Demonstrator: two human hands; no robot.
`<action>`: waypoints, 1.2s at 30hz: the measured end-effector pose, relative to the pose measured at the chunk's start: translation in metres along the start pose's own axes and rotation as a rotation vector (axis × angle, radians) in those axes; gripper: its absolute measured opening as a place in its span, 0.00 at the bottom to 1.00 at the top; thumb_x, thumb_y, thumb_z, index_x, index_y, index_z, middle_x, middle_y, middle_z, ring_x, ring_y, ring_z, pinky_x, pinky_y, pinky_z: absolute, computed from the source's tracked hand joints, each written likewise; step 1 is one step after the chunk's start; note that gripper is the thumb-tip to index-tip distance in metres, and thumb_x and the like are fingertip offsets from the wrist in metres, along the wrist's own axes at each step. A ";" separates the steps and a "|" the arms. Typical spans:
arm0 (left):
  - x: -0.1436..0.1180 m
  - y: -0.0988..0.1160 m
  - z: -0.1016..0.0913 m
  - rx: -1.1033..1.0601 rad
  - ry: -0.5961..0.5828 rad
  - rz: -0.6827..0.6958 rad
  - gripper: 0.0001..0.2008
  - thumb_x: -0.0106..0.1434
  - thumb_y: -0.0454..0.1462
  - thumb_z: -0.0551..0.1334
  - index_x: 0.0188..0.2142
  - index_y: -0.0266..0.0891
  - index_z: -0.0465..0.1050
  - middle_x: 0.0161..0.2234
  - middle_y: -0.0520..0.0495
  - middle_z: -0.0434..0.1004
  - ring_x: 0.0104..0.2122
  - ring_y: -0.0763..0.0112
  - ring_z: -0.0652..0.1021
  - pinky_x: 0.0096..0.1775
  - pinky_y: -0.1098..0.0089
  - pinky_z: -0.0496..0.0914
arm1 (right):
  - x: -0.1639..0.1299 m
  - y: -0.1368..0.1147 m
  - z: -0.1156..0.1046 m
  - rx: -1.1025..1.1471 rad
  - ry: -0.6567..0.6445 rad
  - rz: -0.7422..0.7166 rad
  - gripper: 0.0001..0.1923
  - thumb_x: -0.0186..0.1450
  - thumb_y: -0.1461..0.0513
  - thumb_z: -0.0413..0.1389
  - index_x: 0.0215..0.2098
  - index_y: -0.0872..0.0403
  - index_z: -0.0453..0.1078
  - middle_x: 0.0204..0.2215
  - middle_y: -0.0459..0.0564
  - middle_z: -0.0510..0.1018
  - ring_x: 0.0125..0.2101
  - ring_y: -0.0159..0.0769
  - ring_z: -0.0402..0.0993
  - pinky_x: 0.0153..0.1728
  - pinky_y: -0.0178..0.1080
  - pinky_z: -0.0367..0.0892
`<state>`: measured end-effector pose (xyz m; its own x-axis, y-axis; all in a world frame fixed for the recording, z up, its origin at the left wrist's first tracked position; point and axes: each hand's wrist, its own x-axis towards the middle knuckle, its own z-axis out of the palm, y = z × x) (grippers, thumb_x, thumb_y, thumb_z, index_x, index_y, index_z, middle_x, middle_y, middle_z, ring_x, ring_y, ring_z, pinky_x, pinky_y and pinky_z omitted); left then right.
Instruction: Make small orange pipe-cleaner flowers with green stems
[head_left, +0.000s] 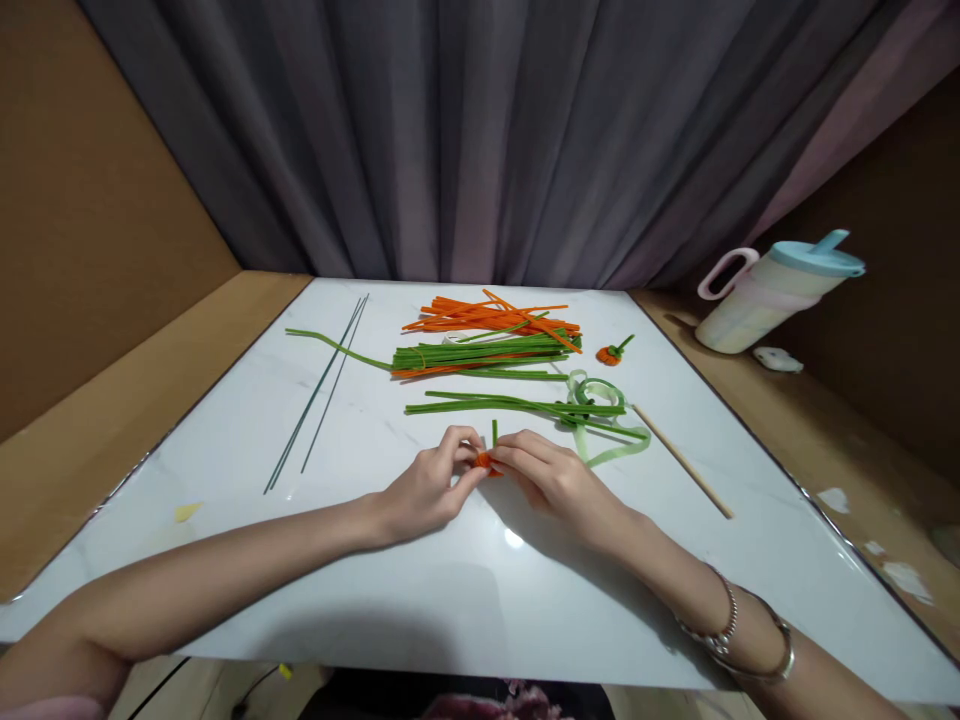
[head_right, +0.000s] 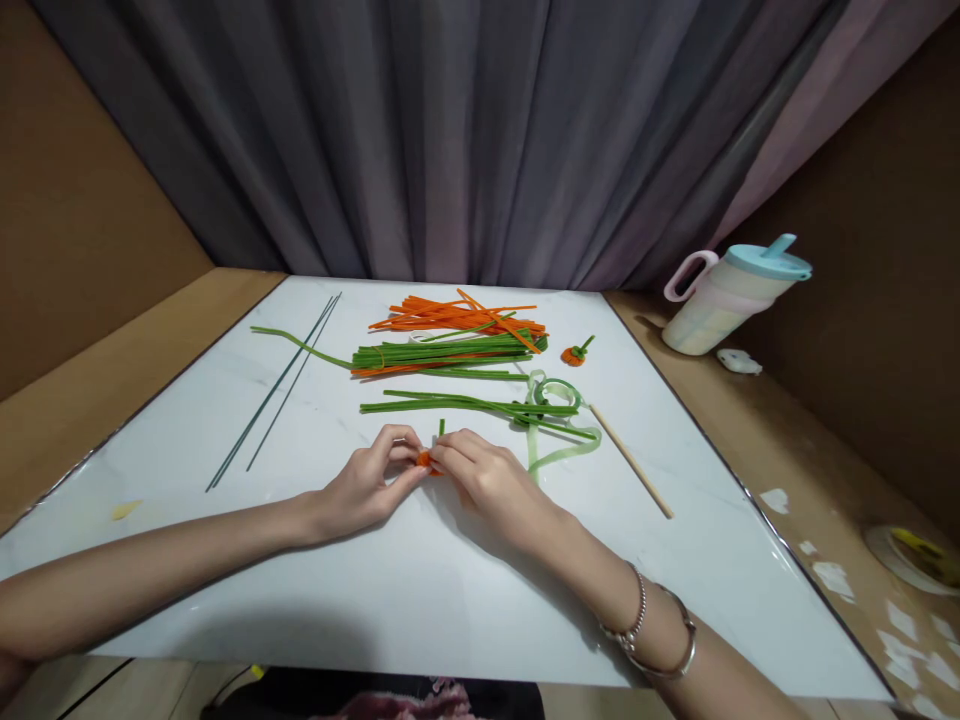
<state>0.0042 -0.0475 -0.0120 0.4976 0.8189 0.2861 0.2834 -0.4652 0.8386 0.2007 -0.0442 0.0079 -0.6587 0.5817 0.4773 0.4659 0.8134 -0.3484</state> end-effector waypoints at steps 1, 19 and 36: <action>0.000 0.000 0.000 -0.001 0.001 0.007 0.08 0.64 0.33 0.54 0.42 0.41 0.54 0.33 0.49 0.72 0.35 0.69 0.77 0.34 0.71 0.70 | 0.001 -0.001 0.000 0.008 -0.006 0.008 0.14 0.65 0.72 0.43 0.44 0.57 0.66 0.37 0.57 0.74 0.37 0.39 0.70 0.33 0.40 0.71; 0.011 0.000 -0.001 -0.435 0.144 -0.321 0.12 0.56 0.40 0.65 0.32 0.38 0.63 0.28 0.50 0.77 0.29 0.69 0.79 0.34 0.68 0.75 | 0.005 0.001 -0.006 0.229 0.065 0.105 0.10 0.67 0.68 0.49 0.45 0.55 0.66 0.39 0.54 0.74 0.41 0.36 0.71 0.41 0.39 0.70; -0.004 -0.004 0.002 0.089 0.081 0.102 0.03 0.65 0.33 0.54 0.38 0.40 0.59 0.32 0.50 0.70 0.30 0.75 0.74 0.33 0.73 0.71 | 0.001 -0.004 0.000 -0.002 0.004 -0.035 0.19 0.58 0.78 0.41 0.41 0.60 0.66 0.35 0.58 0.73 0.35 0.40 0.67 0.33 0.41 0.70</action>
<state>0.0028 -0.0492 -0.0176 0.4606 0.7885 0.4076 0.3080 -0.5726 0.7598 0.1987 -0.0468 0.0094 -0.6721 0.5532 0.4921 0.4442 0.8330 -0.3297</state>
